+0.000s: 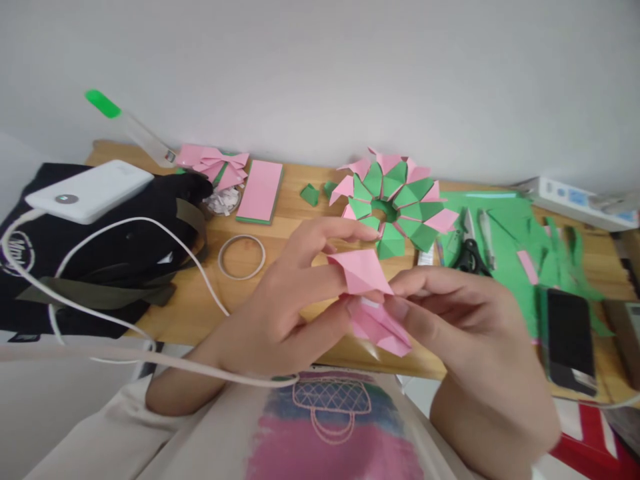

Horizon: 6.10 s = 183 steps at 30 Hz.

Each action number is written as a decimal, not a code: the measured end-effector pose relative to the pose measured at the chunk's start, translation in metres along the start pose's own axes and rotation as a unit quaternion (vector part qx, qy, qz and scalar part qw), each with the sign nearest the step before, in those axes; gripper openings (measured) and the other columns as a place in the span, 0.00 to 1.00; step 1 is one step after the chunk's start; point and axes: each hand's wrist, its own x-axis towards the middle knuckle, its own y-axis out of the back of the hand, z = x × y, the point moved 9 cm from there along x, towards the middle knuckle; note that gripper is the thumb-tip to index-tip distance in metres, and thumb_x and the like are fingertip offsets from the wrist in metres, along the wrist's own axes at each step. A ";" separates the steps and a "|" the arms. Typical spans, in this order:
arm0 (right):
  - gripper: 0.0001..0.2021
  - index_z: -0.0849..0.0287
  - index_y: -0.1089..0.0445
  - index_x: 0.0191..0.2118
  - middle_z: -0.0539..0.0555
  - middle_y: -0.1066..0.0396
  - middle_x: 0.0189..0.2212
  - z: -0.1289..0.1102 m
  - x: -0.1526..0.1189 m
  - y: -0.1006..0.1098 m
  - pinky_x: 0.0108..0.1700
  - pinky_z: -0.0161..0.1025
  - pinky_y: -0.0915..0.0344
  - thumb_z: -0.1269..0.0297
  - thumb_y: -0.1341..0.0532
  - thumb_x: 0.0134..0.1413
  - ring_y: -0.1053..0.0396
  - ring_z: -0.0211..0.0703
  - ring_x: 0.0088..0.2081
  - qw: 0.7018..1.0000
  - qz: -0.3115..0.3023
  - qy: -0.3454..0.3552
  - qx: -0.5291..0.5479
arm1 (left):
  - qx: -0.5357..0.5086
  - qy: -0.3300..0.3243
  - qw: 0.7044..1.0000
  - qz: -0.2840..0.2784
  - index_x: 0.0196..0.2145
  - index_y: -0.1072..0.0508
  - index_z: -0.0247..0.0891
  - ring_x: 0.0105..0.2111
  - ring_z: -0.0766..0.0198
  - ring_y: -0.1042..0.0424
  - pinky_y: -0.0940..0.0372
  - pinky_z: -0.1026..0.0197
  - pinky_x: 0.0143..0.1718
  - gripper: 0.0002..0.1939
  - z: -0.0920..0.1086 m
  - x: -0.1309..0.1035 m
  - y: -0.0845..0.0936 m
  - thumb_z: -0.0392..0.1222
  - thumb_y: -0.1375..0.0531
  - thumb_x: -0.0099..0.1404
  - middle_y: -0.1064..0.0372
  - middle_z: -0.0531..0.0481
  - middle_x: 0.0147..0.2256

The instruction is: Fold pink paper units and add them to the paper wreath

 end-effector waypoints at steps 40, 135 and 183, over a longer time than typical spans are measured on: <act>0.06 0.55 0.25 0.26 0.48 0.29 0.20 -0.004 -0.005 -0.004 0.22 0.29 0.38 0.67 0.35 0.54 0.33 0.33 0.22 0.999 -0.016 -0.015 -0.039 | -0.031 0.019 0.999 0.007 0.37 0.25 0.44 0.51 0.55 0.33 0.35 0.49 0.53 0.12 -0.002 -0.005 0.001 0.29 0.43 0.62 0.33 0.46 0.51; 0.10 0.58 0.29 0.22 0.49 0.29 0.18 -0.003 0.012 0.003 0.23 0.29 0.36 0.66 0.39 0.53 0.33 0.34 0.21 0.980 -0.016 0.013 -0.198 | 0.081 -0.062 0.994 0.032 0.35 0.28 0.42 0.49 0.60 0.30 0.34 0.57 0.52 0.04 0.000 -0.020 0.012 0.40 0.42 0.68 0.28 0.45 0.47; 0.06 0.58 0.28 0.26 0.48 0.31 0.20 -0.050 0.042 -0.005 0.25 0.30 0.38 0.66 0.39 0.53 0.36 0.33 0.23 0.970 -0.071 0.118 -0.201 | -0.275 0.303 0.912 -0.020 0.33 0.19 0.38 0.25 0.64 0.26 0.30 0.67 0.20 0.12 -0.061 0.030 0.013 0.47 0.39 0.61 0.23 0.48 0.30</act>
